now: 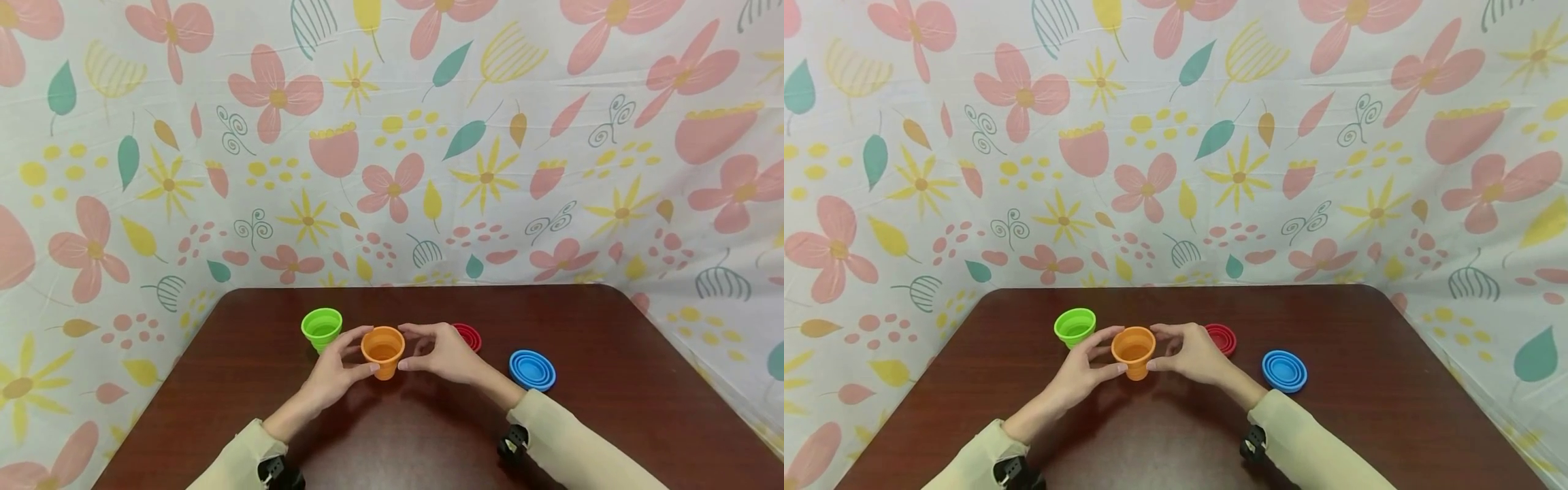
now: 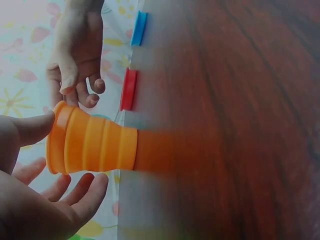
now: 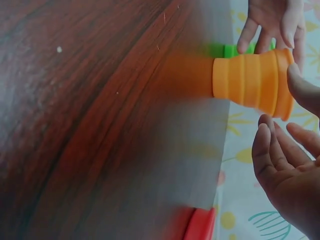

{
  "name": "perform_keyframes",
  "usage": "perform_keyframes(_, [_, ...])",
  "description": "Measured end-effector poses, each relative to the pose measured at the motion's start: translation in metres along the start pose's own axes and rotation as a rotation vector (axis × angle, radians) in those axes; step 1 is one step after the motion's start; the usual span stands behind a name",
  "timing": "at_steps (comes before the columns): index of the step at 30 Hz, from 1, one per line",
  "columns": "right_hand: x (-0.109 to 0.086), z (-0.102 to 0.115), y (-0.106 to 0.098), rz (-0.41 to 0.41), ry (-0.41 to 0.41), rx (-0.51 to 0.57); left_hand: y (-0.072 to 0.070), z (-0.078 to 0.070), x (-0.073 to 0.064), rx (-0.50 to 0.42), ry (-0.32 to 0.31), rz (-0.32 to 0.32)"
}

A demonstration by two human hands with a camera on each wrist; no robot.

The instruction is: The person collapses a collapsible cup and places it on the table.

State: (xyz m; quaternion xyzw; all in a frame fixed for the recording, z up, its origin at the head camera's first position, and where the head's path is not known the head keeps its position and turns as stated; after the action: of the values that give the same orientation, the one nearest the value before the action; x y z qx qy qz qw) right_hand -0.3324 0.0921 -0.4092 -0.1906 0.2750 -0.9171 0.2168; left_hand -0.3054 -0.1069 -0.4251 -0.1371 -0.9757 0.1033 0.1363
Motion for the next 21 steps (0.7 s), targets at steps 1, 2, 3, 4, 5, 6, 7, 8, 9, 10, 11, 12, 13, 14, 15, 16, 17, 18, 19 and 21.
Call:
perform_keyframes(1, [0.001,-0.001,0.001,0.007,0.000,0.013,0.000,0.000,0.000,0.000,0.000,0.004])
perform_keyframes(2, [0.002,-0.003,0.002,0.013,-0.001,0.021,-0.001,0.000,0.001,-0.003,0.000,0.007])
perform_keyframes(3, [0.003,-0.004,0.003,0.018,-0.003,0.030,-0.001,0.000,0.001,-0.004,0.000,0.011])
perform_keyframes(4, [0.004,-0.004,0.003,0.023,-0.012,0.038,-0.001,0.000,0.001,-0.007,0.001,0.015])
perform_keyframes(5, [0.004,-0.005,0.004,0.029,-0.019,0.045,-0.001,0.000,0.002,-0.011,0.003,0.019])
perform_keyframes(6, [0.005,-0.005,0.004,0.035,-0.028,0.051,-0.001,0.001,0.002,-0.014,0.005,0.024])
perform_keyframes(7, [0.006,-0.005,0.005,0.042,-0.039,0.053,-0.001,0.001,0.003,-0.012,0.006,0.028])
perform_keyframes(8, [0.007,-0.004,0.006,0.050,-0.050,0.055,-0.001,0.001,0.003,-0.011,0.006,0.033])
perform_keyframes(9, [0.007,-0.004,0.006,0.057,-0.063,0.058,-0.001,0.002,0.003,-0.009,0.005,0.038])
perform_keyframes(10, [0.008,-0.004,0.007,0.064,-0.073,0.061,-0.001,0.002,0.003,-0.009,0.007,0.042])
perform_keyframes(11, [0.009,-0.003,0.008,0.068,-0.079,0.059,-0.001,0.003,0.004,-0.007,0.008,0.047])
perform_keyframes(12, [0.009,-0.003,0.008,0.071,-0.088,0.057,-0.001,0.003,0.004,-0.003,0.008,0.050])
perform_keyframes(13, [0.010,-0.002,0.009,0.074,-0.095,0.059,-0.001,0.003,0.004,-0.001,0.010,0.052])
perform_keyframes(14, [0.010,-0.002,0.009,0.075,-0.098,0.061,-0.001,0.003,0.004,-0.003,0.011,0.053])
perform_keyframes(15, [0.011,-0.002,0.009,0.075,-0.101,0.062,-0.001,0.003,0.005,-0.004,0.013,0.053])
perform_keyframes(16, [0.011,-0.002,0.009,0.072,-0.099,0.061,-0.001,0.003,0.005,-0.004,0.016,0.053])
perform_keyframes(17, [0.011,-0.001,0.008,0.068,-0.097,0.059,-0.001,0.002,0.005,-0.003,0.018,0.054])
perform_keyframes(18, [0.011,-0.002,0.007,0.068,-0.091,0.061,-0.001,0.001,0.005,-0.004,0.022,0.054])
perform_keyframes(19, [0.011,-0.001,0.007,0.069,-0.088,0.065,0.000,0.000,0.005,-0.008,0.024,0.055])
perform_keyframes(21, [0.011,-0.002,0.006,0.071,-0.073,0.068,0.001,-0.002,0.005,-0.013,0.030,0.062])
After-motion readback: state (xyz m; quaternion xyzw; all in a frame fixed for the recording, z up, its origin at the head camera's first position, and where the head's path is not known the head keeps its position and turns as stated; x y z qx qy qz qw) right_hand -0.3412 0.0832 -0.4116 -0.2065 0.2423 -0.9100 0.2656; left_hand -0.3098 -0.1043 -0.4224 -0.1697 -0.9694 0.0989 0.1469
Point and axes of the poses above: each hand's wrist, its own x-axis towards the middle knuckle, its own y-axis out of the palm, z = x × y, the point moved 8 cm from there along x, towards the middle knuckle, and after that the axes turned 3 degrees about -x, right-handed, at the moved point
